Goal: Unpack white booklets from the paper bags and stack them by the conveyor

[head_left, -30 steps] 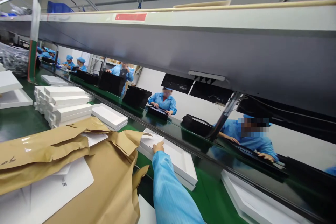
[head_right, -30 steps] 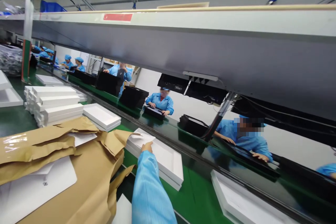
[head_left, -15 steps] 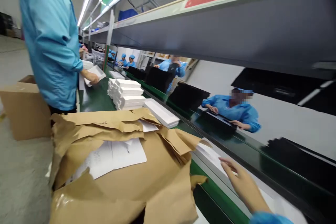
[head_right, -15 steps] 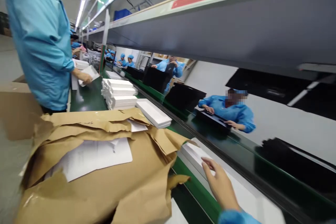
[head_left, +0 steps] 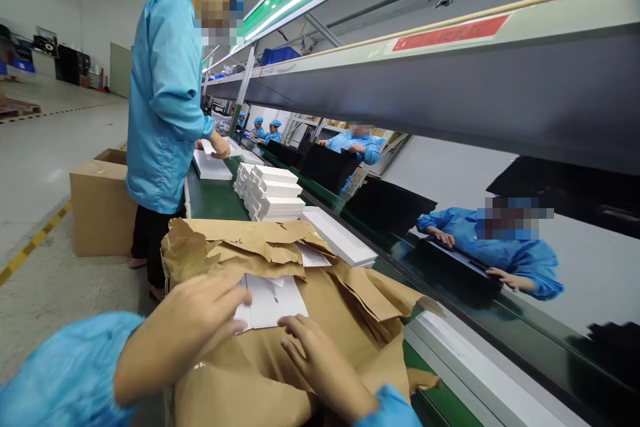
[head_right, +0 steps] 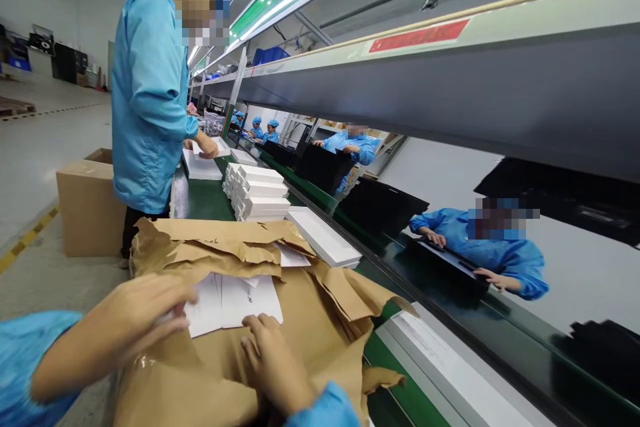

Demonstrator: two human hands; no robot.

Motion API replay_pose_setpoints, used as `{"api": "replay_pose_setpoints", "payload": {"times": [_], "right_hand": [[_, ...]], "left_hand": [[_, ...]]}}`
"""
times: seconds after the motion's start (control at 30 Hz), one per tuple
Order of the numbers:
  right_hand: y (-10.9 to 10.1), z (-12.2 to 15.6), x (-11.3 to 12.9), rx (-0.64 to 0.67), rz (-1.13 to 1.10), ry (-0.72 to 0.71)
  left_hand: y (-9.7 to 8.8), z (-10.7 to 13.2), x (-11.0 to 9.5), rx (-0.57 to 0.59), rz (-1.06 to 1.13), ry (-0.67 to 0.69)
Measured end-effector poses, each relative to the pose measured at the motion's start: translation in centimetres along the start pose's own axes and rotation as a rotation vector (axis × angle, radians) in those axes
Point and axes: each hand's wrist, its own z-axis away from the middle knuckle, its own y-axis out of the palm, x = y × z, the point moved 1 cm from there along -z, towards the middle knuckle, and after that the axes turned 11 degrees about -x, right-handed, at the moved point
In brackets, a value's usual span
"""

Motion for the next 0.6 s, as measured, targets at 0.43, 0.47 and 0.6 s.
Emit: {"api": "replay_pose_setpoints", "payload": {"times": [0.43,0.47,0.6], "right_hand": [[3.1,-5.2,-1.5,-0.151,-0.107,0.178],[2.9,-5.2,-1.8,-0.165,-0.144,0.194],[2.8,-6.4,-3.9,-0.236,-0.337,0.326]], "left_hand": [[10.2,-9.1,4.4,0.296,-0.520,0.015],[9.6,-9.6,5.0,0.288,-0.506,0.019],[7.3,-11.4,6.9,0.193,-0.518,0.007]]}}
